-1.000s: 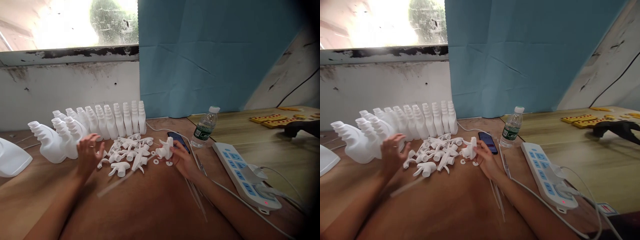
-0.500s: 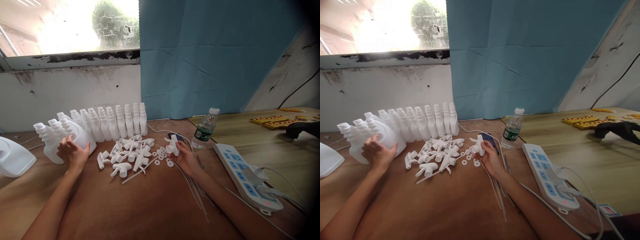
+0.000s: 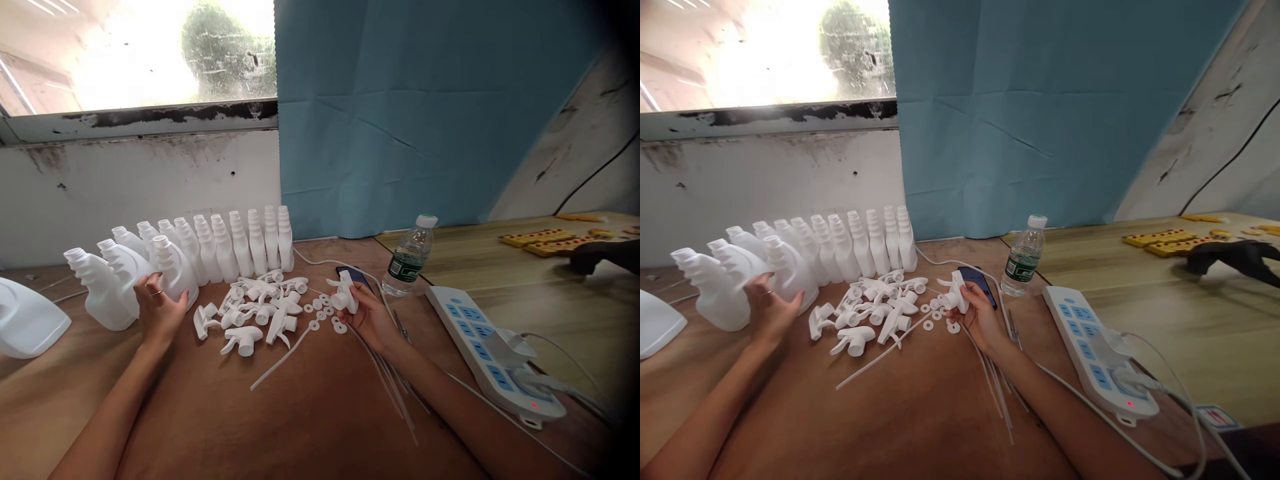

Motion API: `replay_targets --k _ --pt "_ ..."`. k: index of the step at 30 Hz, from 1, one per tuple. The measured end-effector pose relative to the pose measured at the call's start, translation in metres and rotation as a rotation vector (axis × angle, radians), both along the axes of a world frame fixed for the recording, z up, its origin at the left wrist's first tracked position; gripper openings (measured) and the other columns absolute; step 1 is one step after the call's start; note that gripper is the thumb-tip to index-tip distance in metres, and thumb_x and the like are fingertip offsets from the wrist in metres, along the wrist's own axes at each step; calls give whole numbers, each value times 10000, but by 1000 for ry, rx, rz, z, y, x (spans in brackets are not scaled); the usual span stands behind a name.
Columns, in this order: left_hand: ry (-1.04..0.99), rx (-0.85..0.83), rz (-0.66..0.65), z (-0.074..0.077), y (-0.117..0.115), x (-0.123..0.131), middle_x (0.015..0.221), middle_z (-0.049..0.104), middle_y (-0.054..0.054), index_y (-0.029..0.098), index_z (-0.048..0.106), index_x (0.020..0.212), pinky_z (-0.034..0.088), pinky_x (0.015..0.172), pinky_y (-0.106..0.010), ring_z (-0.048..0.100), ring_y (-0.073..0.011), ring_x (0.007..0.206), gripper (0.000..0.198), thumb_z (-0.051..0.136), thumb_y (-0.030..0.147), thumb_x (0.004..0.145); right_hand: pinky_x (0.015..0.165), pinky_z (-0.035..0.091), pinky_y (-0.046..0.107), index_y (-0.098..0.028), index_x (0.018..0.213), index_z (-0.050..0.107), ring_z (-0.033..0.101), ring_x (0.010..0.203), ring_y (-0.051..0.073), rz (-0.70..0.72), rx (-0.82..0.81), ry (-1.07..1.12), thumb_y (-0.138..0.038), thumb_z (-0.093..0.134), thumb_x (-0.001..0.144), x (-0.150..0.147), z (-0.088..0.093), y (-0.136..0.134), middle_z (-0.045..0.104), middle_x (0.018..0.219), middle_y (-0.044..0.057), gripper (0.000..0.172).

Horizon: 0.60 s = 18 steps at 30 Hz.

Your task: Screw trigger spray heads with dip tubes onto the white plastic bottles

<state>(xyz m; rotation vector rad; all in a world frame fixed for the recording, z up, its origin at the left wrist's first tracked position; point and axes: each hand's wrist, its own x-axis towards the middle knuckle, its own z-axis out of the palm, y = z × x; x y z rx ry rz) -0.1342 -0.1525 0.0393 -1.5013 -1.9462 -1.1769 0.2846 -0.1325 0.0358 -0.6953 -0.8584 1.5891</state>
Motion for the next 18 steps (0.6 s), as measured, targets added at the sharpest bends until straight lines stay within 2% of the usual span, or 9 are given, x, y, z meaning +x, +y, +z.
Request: replay_targets --k 4,6,8,13,15,18 --pt "-269 -106 69 -7 6 -2 1222 530 -143 215 358 1292 505 861 -482 590 -368 1089 696 700 405 716 503 551 280 -225 902 529 675 539 166 -20 26 30 -338 734 781 0 0 1 746 844 18 264" --pt "-274 -103 58 -6 5 0 1190 575 -126 228 380 1295 506 837 -455 610 -360 1062 673 693 429 734 578 587 323 -228 920 530 700 589 182 -57 53 56 -335 742 776 1 1 2 751 865 21 278" --pt "-176 -56 -1 -3 1 6 1228 578 -119 238 385 1322 498 843 -428 606 -339 1074 650 672 426 769 643 604 350 -230 925 531 724 654 197 -101 92 88 -324 755 769 1 1 5 753 883 21 289" --pt "309 27 -209 2 -9 25 1192 630 -109 229 487 1276 415 926 -422 583 -304 1092 429 592 265 861 743 606 374 -231 912 535 740 768 207 -196 180 135 -295 775 753 6 1 12 747 889 7 295" --pt "441 30 -246 3 -11 29 1185 640 -119 223 498 1272 392 927 -422 581 -302 1095 419 581 209 862 742 606 369 -237 927 533 741 768 201 -223 207 134 -297 770 759 8 1 14 746 894 0 297" --pt "518 48 -255 3 -11 31 1178 643 -128 214 481 1294 379 915 -414 584 -298 1088 445 575 178 861 729 608 368 -250 953 526 742 766 198 -272 233 123 -301 767 757 10 2 16 750 913 -7 315"
